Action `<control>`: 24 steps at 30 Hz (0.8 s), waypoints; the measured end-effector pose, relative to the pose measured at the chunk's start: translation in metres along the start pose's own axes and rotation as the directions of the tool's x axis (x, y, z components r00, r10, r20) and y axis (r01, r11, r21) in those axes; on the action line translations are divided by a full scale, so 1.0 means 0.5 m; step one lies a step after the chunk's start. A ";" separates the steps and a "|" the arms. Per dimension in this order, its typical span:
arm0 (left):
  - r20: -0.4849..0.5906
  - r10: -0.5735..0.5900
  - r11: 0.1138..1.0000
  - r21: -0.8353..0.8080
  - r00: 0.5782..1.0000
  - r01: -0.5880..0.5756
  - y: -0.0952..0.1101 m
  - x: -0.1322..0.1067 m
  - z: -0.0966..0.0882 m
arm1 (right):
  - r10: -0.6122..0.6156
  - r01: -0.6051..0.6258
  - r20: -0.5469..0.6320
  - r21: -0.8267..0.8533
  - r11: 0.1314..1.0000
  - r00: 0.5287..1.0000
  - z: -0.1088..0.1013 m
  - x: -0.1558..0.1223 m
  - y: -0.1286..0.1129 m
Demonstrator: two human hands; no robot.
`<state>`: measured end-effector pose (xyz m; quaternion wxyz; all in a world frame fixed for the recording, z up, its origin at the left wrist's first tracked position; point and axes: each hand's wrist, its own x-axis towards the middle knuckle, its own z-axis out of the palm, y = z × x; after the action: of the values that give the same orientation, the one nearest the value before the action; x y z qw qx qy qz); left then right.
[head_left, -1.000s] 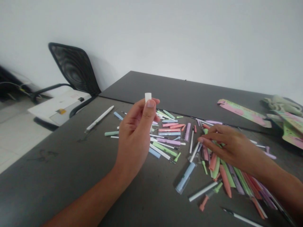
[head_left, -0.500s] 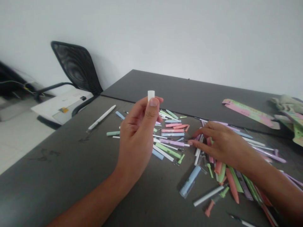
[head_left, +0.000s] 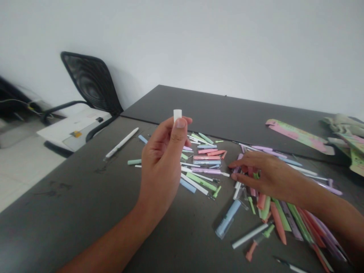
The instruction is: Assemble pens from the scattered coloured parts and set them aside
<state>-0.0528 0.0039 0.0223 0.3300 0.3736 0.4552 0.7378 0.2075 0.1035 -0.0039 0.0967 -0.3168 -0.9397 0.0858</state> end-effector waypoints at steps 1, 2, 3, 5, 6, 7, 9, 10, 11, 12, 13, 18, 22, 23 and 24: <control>0.001 0.001 1.000 -0.003 1.000 -0.001 0.000 0.000 0.000 | -0.010 0.010 -0.001 0.013 1.000 1.000 -0.001 0.000 0.005; 0.002 0.000 1.000 -0.006 1.000 0.000 0.000 0.000 0.000 | -0.017 0.017 -0.005 0.018 1.000 1.000 -0.002 0.000 0.009; 0.004 0.000 1.000 -0.009 1.000 0.000 0.000 0.000 0.000 | -0.020 0.020 -0.012 0.015 1.000 1.000 -0.001 0.001 0.013; 0.008 0.004 1.000 -0.014 1.000 -0.003 -0.001 0.000 -0.001 | -0.009 0.009 -0.040 -0.006 1.000 0.999 0.003 0.003 0.018; 0.010 0.012 1.000 -0.015 1.000 -0.012 -0.002 0.000 -0.001 | -0.003 0.002 -0.058 -0.016 1.000 0.998 0.007 0.004 0.019; 0.012 0.022 1.000 -0.016 1.000 -0.021 -0.002 0.000 -0.001 | -0.003 0.002 -0.075 -0.020 1.000 0.997 0.011 0.004 0.018; 0.014 0.033 0.999 -0.020 0.999 -0.033 -0.004 0.001 -0.001 | -0.024 0.023 -0.099 -0.018 1.000 0.995 0.020 0.005 0.014; 0.015 0.037 0.999 -0.024 0.999 -0.037 -0.005 0.001 -0.001 | -0.044 0.042 -0.107 -0.017 0.999 0.993 0.024 0.006 0.010; 0.015 0.037 0.999 -0.028 0.999 -0.037 -0.005 0.001 -0.001 | -0.063 0.062 -0.105 -0.018 0.998 0.992 0.028 0.006 0.005; 0.015 0.037 0.999 -0.033 0.999 -0.036 -0.005 0.001 -0.001 | -0.078 0.077 -0.099 -0.019 0.997 0.992 0.029 0.006 0.000; 0.016 0.034 0.999 -0.036 0.999 -0.034 -0.005 0.001 -0.001 | -0.088 0.086 -0.087 -0.019 0.996 0.992 0.030 0.006 -0.004; 0.017 0.022 0.999 -0.029 1.000 -0.021 -0.003 0.000 -0.001 | -0.113 0.113 -0.019 -0.008 0.994 0.993 0.022 0.006 -0.021; 0.009 0.032 0.999 -0.017 0.999 -0.032 -0.002 0.001 0.000 | -0.121 0.121 -0.015 -0.009 0.993 0.993 0.022 0.006 -0.024; 0.003 0.034 0.999 -0.014 0.999 -0.034 -0.002 0.001 0.000 | -0.115 0.115 -0.007 -0.013 0.993 0.993 0.022 0.006 -0.024; -0.003 0.035 0.999 -0.009 0.999 -0.035 -0.002 0.002 0.000 | -0.107 0.107 -0.001 -0.018 0.994 0.994 0.022 0.007 -0.023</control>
<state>-0.0532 0.0049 0.0215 0.3182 0.3791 0.4459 0.7458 0.1956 0.0953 -0.0118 0.0991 -0.2669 -0.9559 0.0720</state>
